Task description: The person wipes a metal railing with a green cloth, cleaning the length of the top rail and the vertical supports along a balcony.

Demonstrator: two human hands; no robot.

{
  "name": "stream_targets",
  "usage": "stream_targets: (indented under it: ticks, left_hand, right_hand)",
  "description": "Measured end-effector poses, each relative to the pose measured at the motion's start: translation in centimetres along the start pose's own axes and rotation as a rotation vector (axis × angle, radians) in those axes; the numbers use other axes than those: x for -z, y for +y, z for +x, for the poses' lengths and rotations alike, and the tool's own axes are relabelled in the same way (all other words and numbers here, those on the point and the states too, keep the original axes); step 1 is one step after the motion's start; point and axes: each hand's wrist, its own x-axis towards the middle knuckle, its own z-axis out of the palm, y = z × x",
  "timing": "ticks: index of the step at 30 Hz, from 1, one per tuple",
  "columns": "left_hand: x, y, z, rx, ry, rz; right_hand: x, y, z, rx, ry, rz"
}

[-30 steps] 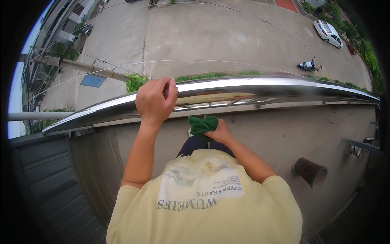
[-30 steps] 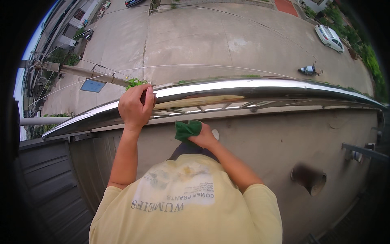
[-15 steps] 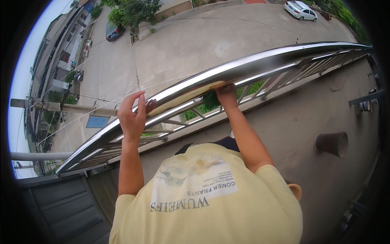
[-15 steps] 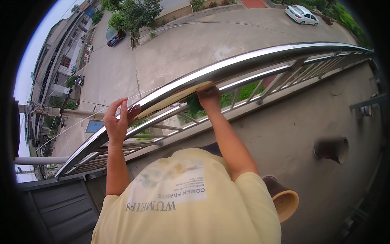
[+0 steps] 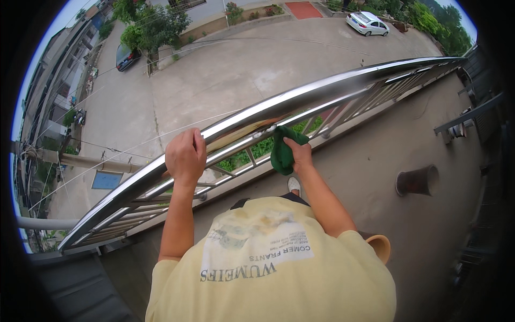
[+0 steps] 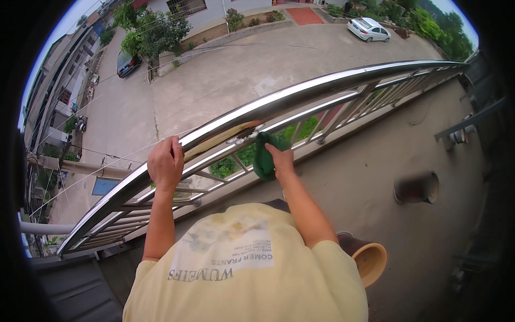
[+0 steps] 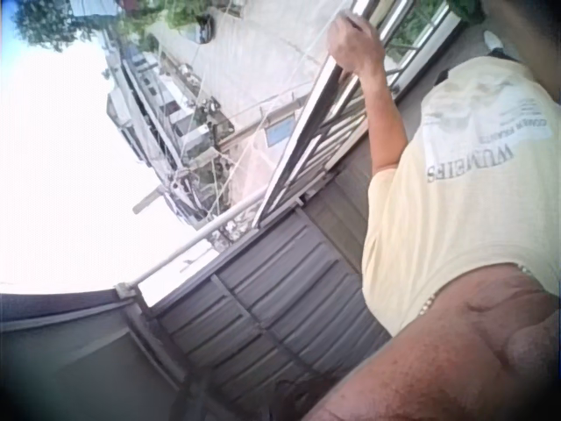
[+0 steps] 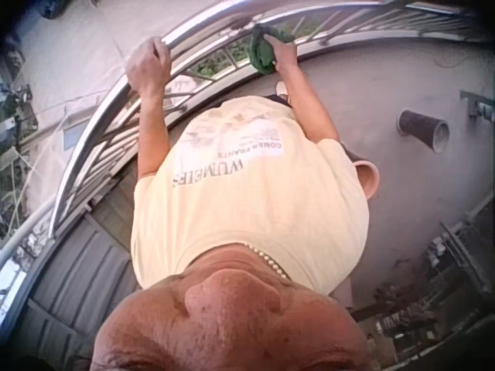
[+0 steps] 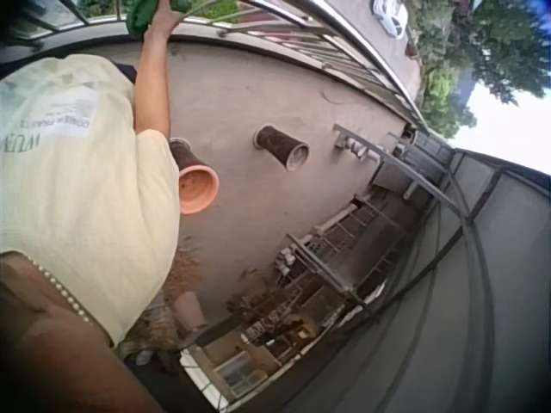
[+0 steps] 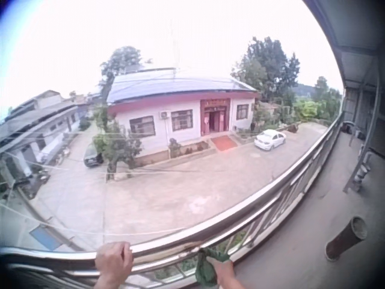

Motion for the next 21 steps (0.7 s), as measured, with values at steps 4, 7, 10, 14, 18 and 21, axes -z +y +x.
stream_targets:
  ticks: [4, 7, 10, 14, 18, 21]
  left_hand:
    - [0.0, 0.4, 0.0, -0.005, 0.029, 0.024]
    - [0.1, 0.5, 0.1, 0.005, 0.010, 0.042]
    - [-0.1, 0.5, 0.1, -0.001, 0.025, 0.046]
    - [-0.1, 0.9, 0.1, 0.007, 0.039, 0.044]
    - [-0.1, 0.5, -0.2, 0.004, 0.024, 0.074]
    - [-0.1, 0.3, -0.2, -0.004, 0.022, 0.076]
  right_hand:
    - [-3.0, -2.2, 0.0, 0.119, -0.050, 0.122]
    - [-3.8, -2.2, 2.7, 0.289, 0.113, -0.545]
    - [-3.7, -1.9, 4.0, 0.315, 0.135, -0.839]
    - [-4.8, -0.5, 4.1, -0.038, 0.030, -0.254]
    - [-3.6, -2.1, 1.7, -0.609, -0.205, 0.274]
    - [-2.4, -1.4, -0.4, -0.598, -0.122, 0.157]
